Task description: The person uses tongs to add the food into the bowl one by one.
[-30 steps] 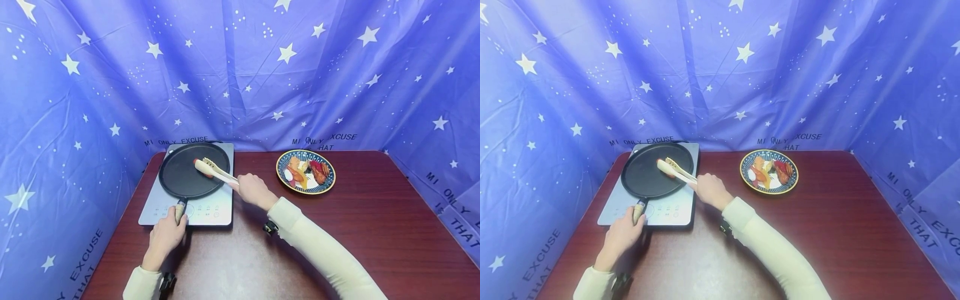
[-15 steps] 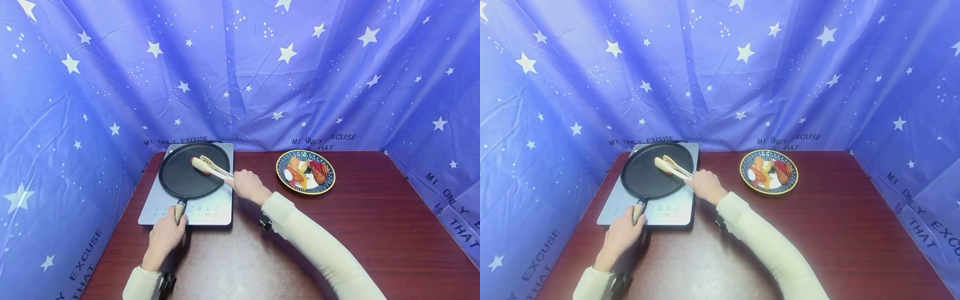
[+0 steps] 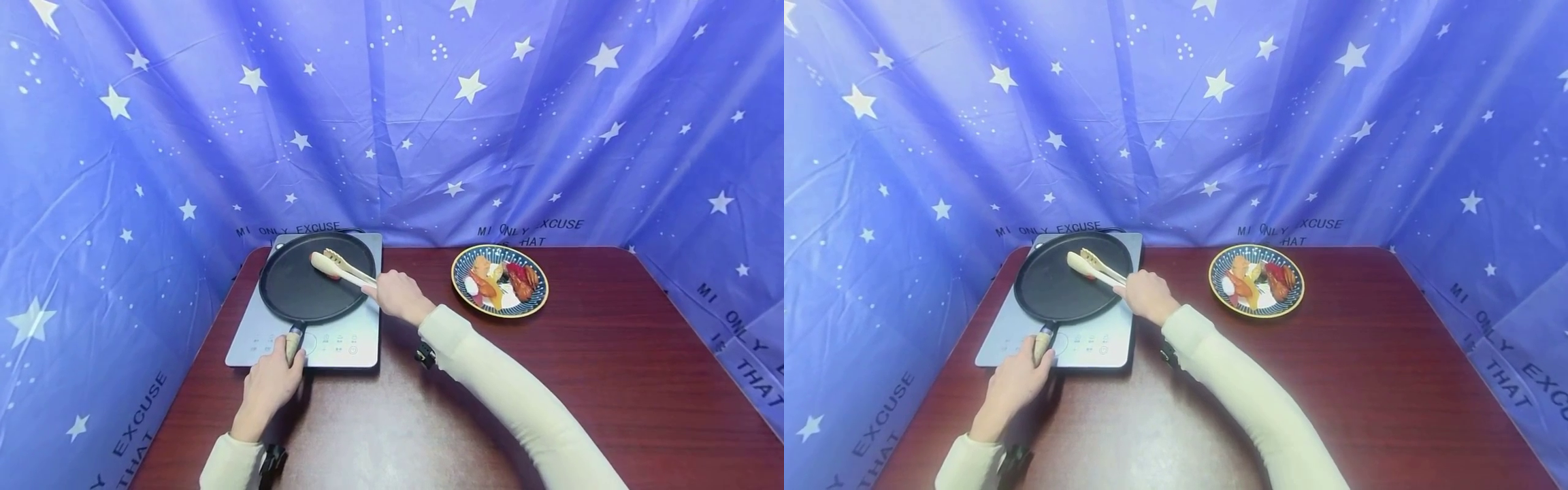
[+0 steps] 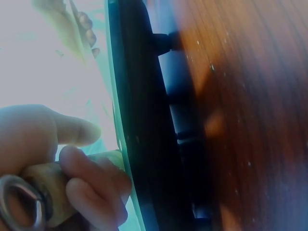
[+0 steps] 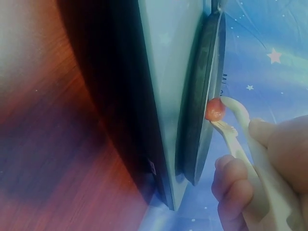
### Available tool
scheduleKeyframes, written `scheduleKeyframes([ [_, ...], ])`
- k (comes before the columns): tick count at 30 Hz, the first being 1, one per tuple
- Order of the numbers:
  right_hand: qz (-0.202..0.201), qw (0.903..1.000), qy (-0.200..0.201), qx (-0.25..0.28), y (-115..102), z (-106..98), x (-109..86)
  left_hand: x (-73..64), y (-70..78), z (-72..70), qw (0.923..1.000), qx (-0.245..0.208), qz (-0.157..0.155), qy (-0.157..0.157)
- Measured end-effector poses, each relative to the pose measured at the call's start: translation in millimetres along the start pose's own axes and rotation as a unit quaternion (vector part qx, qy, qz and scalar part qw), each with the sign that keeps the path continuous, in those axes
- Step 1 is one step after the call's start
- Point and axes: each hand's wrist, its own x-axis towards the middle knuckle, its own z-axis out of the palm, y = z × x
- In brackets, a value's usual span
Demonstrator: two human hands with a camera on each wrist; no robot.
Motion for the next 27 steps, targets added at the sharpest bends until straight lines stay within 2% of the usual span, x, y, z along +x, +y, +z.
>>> scheduleKeyframes([
  [6,-0.007,1.0000,-0.003,0.003,-3,2,7.5,-1.1,-1.0,0.2,1.0000,0.002,-0.003,0.001],
  [27,0.020,0.9994,-0.025,-0.012,-16,4,23.8,0.6,0.0,1.3,1.0000,0.003,0.000,-0.001],
])
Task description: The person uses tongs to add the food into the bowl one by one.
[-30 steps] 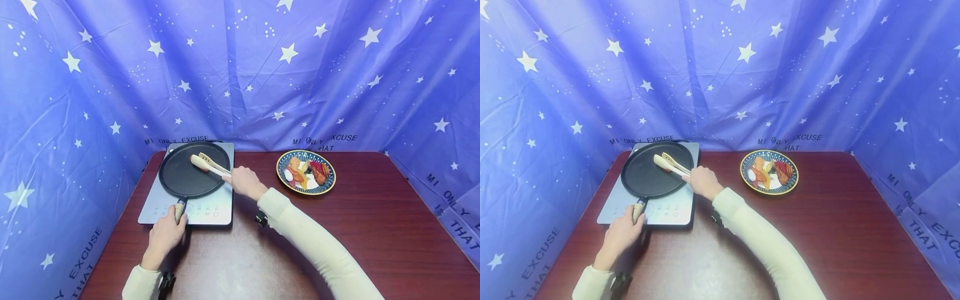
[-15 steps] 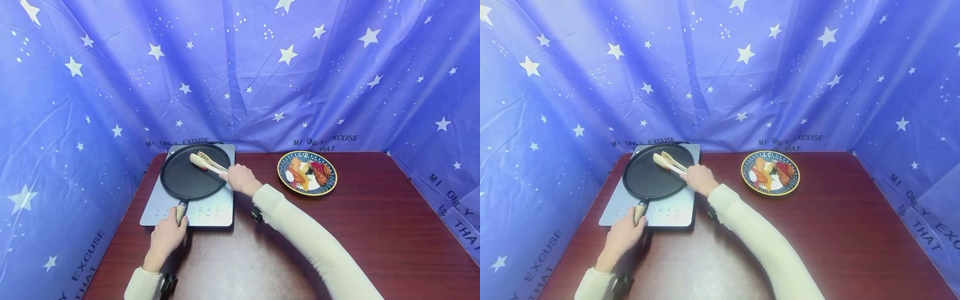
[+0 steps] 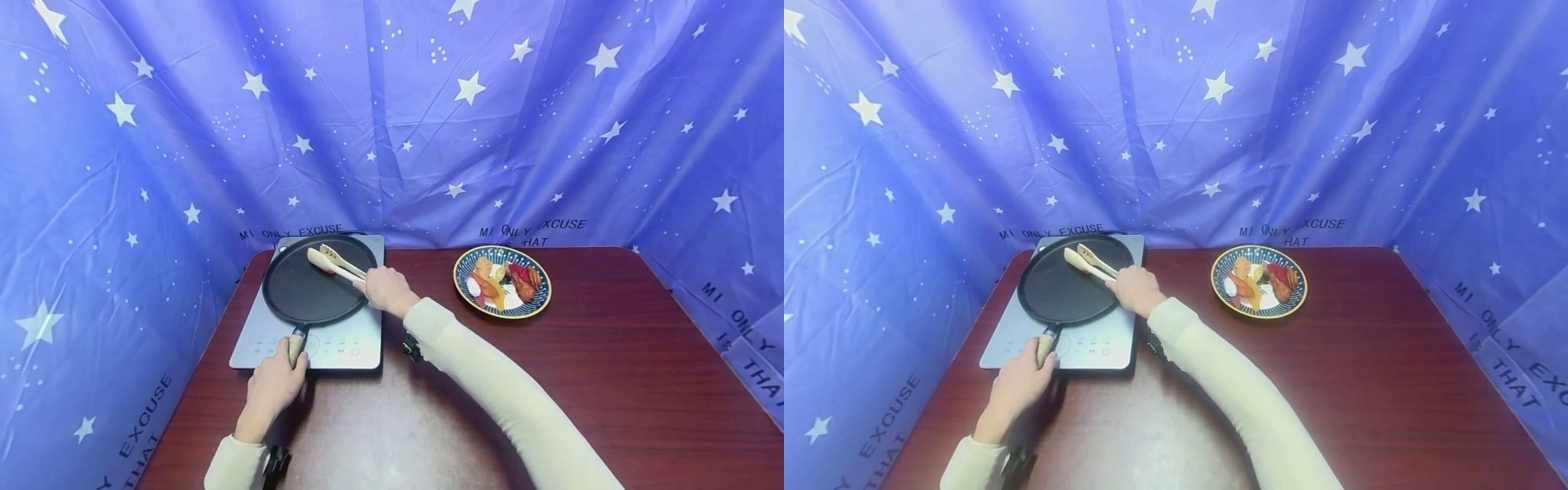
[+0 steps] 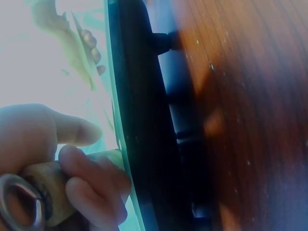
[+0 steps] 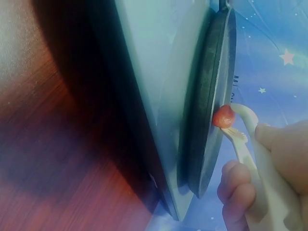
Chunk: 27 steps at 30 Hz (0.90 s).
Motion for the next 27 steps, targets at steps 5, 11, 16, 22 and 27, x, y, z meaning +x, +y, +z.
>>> scheduleKeyframes([
  [5,-0.002,1.0000,0.000,-0.005,-2,-1,2.2,-0.1,0.0,0.2,1.0000,0.002,-0.001,-0.001],
  [11,0.004,1.0000,0.000,-0.004,-6,-1,4.5,0.3,-0.2,1.2,1.0000,0.002,0.004,0.003],
  [16,0.016,0.9999,-0.002,-0.003,-6,1,4.0,0.5,-0.1,3.3,1.0000,0.004,0.002,0.002],
  [22,0.013,0.9998,0.012,0.005,-4,-6,-2.7,0.6,-0.7,3.5,1.0000,0.008,-0.004,-0.001],
  [27,0.007,0.9993,0.036,0.011,4,-16,-12.3,0.2,-0.6,1.2,1.0000,0.007,-0.004,-0.002],
])
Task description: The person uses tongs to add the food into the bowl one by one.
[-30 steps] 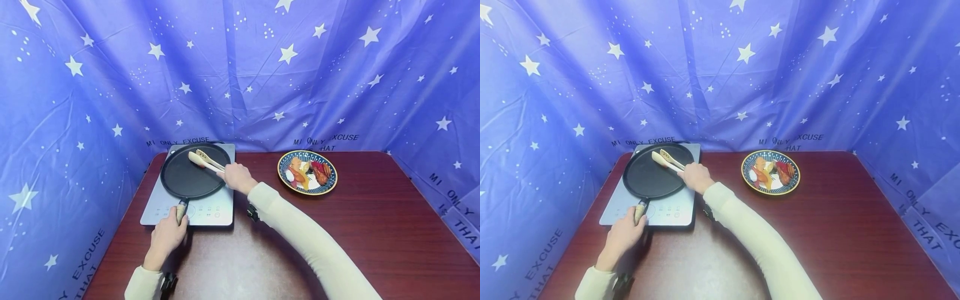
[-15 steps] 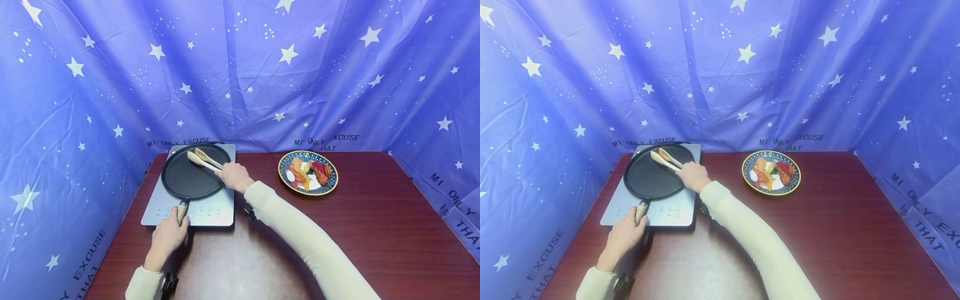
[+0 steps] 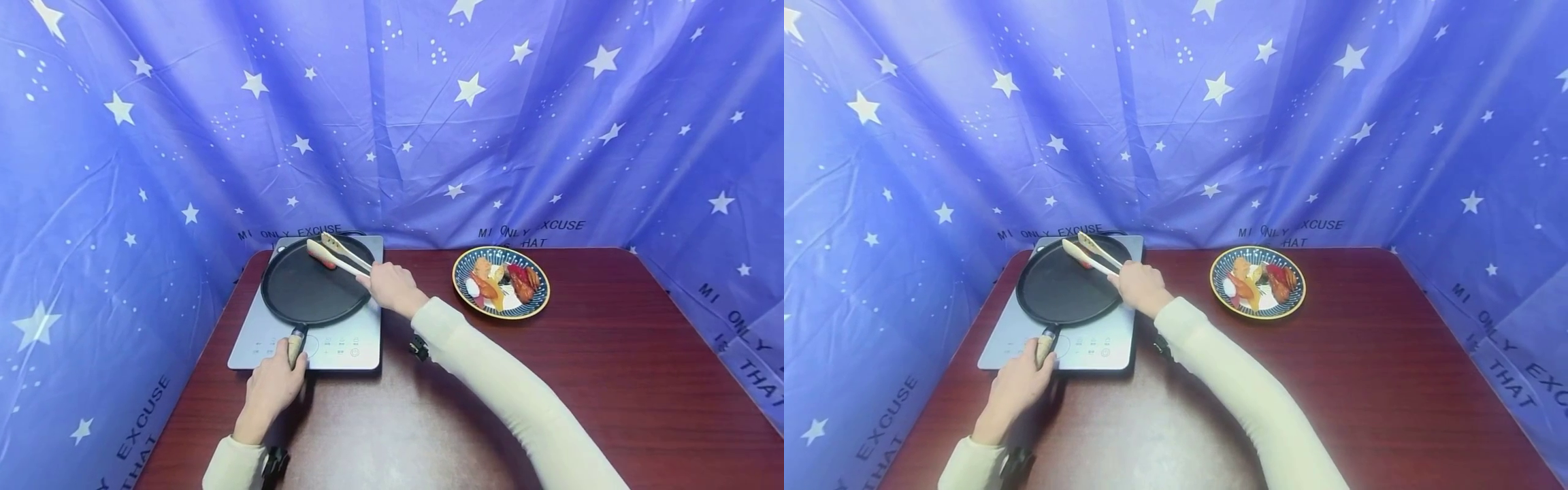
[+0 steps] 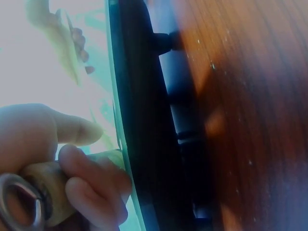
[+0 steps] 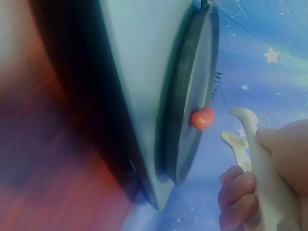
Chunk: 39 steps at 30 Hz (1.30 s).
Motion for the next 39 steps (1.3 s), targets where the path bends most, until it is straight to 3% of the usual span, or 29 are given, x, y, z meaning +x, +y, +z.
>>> scheduleKeyframes([
  [19,-0.003,0.9961,0.087,-0.007,71,-41,-48.7,-0.6,-0.7,-2.5,1.0000,-0.005,0.005,0.003],
  [39,0.004,0.9953,0.094,-0.026,152,-51,-107.5,-1.2,0.7,-1.0,1.0000,-0.008,0.002,0.004],
])
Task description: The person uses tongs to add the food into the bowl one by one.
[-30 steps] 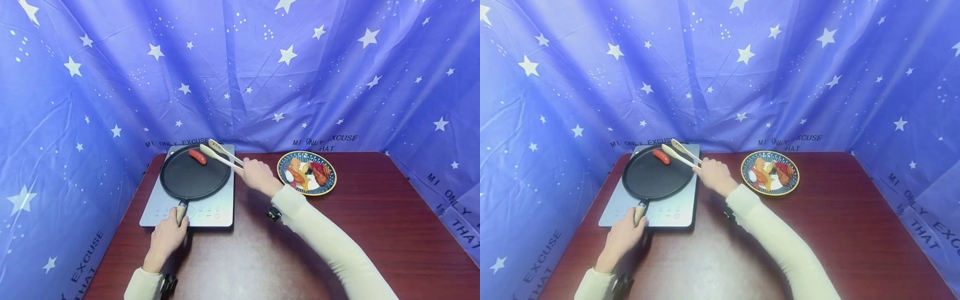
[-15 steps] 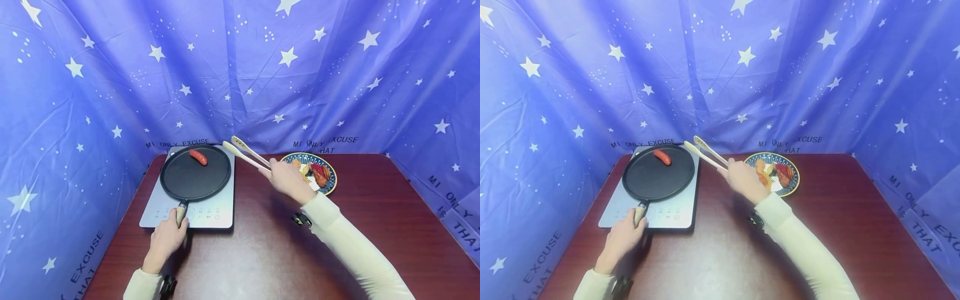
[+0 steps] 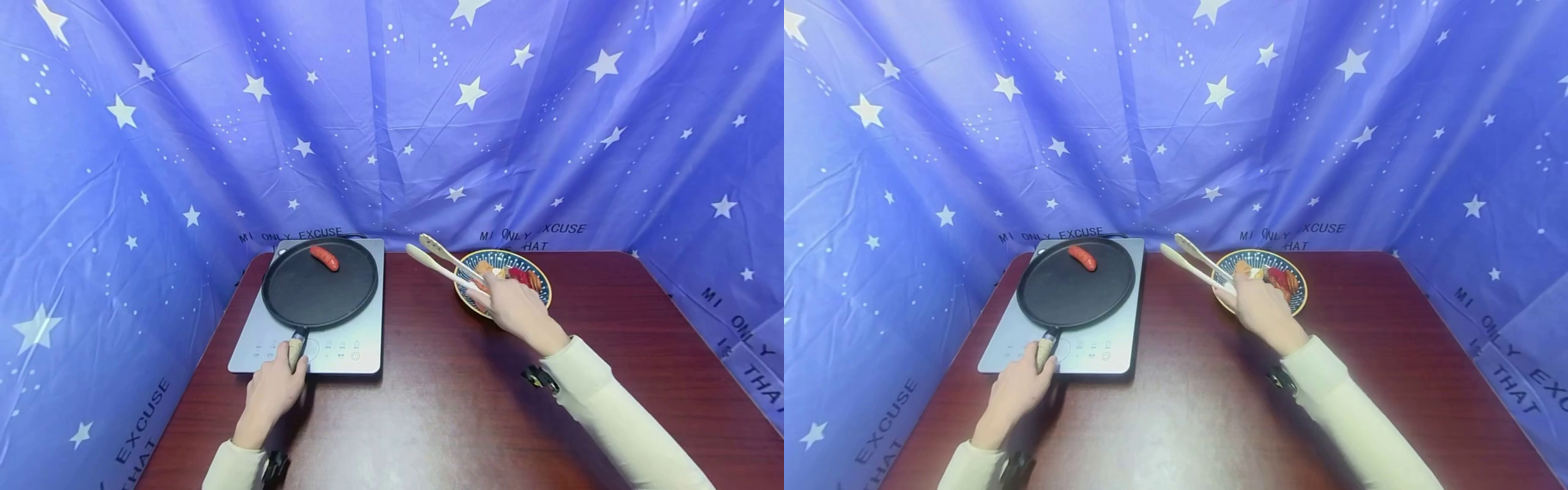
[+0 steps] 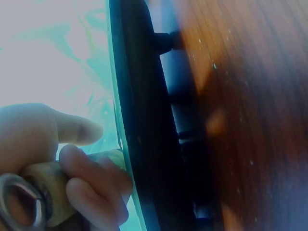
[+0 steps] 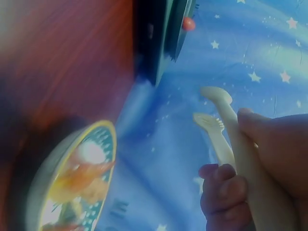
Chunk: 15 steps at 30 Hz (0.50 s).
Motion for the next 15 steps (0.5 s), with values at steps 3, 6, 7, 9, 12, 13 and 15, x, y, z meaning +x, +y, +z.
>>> scheduleKeyframes([
  [3,0.005,1.0000,-0.005,-0.005,15,-2,-9.2,0.3,0.4,0.2,1.0000,0.000,0.000,-0.001],
  [6,0.015,0.9998,-0.009,-0.011,30,-5,-19.4,1.0,0.6,0.6,1.0000,0.000,0.001,-0.002],
  [7,0.022,0.9996,-0.011,-0.009,35,-6,-23.0,1.2,0.6,0.7,1.0000,0.000,0.001,-0.002],
  [9,0.029,0.9995,-0.013,-0.009,45,-8,-31.1,1.6,0.4,0.9,1.0000,0.000,0.002,-0.003],
  [12,0.034,0.9991,-0.019,-0.014,58,-10,-44.2,1.7,-0.5,1.1,1.0000,0.003,0.001,-0.004],
  [13,0.034,0.9990,-0.023,-0.016,62,-10,-48.4,1.7,-1.1,1.1,1.0000,0.004,0.001,-0.004],
  [15,0.033,0.9990,-0.024,-0.019,69,-10,-55.9,1.8,-2.1,0.9,1.0000,0.006,0.000,-0.004],
])
